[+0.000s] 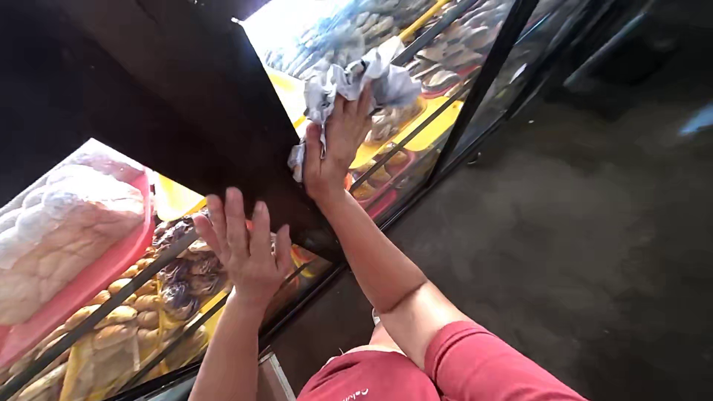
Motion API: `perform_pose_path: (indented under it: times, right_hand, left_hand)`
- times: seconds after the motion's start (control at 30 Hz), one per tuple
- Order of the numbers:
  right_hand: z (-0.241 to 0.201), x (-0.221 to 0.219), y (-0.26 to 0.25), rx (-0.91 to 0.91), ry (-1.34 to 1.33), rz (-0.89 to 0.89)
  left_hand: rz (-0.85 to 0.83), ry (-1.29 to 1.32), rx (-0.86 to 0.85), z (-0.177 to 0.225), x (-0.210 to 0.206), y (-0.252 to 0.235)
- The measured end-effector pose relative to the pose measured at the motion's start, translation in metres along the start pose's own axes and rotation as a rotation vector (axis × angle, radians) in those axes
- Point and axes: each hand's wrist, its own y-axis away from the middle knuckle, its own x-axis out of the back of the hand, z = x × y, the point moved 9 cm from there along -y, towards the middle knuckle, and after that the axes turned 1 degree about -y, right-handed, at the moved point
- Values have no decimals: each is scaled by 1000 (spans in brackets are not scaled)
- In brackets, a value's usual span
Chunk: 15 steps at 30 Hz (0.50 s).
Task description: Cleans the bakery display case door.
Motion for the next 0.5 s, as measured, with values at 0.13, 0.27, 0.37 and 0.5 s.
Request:
perform_pose_path:
  times: [0.13, 0.27, 0.37, 0.5]
  right_hand:
    - [62, 11, 20, 57, -39, -60]
    - [235, 31, 86, -666, -141, -136]
    - [320, 48, 103, -1091, -280, 142]
    - [264, 43, 15, -848, -70, 93]
  left_hand:
    - [106, -132, 66, 4, -29, -25]
    - [235, -306, 143, 7, -43, -27]
    - [262, -357, 153, 7, -46, -25]
    - [286, -353, 150, 8, -46, -26]
